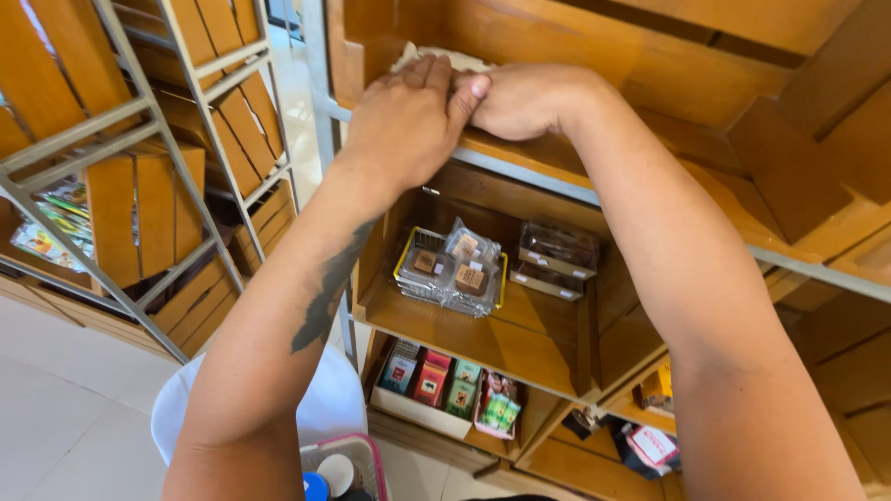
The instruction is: Wiping jars of food products with a cloth and placing them on grocery store shelves.
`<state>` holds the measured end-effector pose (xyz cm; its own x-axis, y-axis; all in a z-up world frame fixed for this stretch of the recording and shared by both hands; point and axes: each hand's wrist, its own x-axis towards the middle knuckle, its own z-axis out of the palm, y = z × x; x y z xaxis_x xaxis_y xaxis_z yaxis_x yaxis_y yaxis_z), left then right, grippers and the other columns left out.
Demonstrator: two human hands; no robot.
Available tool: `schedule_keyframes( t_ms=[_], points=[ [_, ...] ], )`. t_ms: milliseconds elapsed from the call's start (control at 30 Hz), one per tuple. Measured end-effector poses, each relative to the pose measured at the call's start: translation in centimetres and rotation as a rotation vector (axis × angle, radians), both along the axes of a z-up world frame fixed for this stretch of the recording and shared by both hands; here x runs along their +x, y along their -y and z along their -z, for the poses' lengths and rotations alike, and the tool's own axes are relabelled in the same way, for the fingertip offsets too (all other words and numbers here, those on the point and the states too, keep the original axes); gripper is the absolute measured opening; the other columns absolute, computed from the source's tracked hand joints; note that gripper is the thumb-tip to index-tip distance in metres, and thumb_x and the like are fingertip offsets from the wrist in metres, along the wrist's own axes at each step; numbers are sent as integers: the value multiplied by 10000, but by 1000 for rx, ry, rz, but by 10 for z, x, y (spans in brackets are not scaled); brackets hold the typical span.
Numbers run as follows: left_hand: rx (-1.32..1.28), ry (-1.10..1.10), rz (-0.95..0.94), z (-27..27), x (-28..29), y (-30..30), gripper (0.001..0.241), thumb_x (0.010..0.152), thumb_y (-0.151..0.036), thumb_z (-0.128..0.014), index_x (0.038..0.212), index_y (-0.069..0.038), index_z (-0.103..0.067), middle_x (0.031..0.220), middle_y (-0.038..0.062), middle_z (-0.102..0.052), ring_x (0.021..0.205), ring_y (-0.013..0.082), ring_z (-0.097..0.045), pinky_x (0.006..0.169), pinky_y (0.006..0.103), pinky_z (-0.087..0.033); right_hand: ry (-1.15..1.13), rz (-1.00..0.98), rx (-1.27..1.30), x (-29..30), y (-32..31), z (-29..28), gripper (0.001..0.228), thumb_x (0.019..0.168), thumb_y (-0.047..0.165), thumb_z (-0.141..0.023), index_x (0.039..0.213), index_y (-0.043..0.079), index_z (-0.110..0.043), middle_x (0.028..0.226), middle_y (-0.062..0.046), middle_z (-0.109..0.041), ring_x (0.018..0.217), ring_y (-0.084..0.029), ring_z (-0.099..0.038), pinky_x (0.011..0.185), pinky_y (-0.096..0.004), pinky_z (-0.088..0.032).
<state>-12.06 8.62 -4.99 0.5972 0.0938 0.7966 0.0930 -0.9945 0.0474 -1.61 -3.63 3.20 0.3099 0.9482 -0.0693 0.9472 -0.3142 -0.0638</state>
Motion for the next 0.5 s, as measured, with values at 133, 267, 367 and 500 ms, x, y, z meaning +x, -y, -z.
schedule_keyframes(
  t_ms=[133, 267, 367, 500],
  points=[
    [24, 4, 14, -2, -4, -1, 658, 1138, -479, -377, 1237, 110, -654, 1248, 271, -697, 1140, 419, -673, 952, 453, -524, 17, 61, -2, -9, 4, 0, 304, 1010, 197, -410, 1113, 46, -652, 1089, -170, -733, 760, -416, -593, 694, -535, -483],
    [43, -27, 37, -5, -9, 1, 656, 1159, -483, -380, 1242, 106, -657, 1254, 261, -702, 1114, 417, -680, 941, 456, -515, 34, 114, 56, -28, 15, -2, 418, 1031, 283, -335, 1381, 192, -543, 1308, -142, -657, 1008, -469, -629, 842, -616, -486],
    [49, -65, 89, -11, -15, 11, 656, 1171, -472, -372, 1249, 118, -646, 1249, 272, -701, 1111, 426, -672, 948, 465, -500, 32, 129, 93, -25, 27, 2, 380, 1005, 283, -371, 1285, 143, -587, 1211, -154, -676, 939, -460, -623, 787, -605, -488],
    [57, -67, 147, -16, -23, 42, 682, 1162, -480, -357, 1263, 139, -625, 1281, 296, -677, 1138, 432, -666, 963, 476, -498, 13, 0, 98, -23, 58, 0, 397, 976, 237, -406, 1270, 31, -577, 1262, -229, -672, 1002, -493, -643, 816, -605, -495]
  ],
)
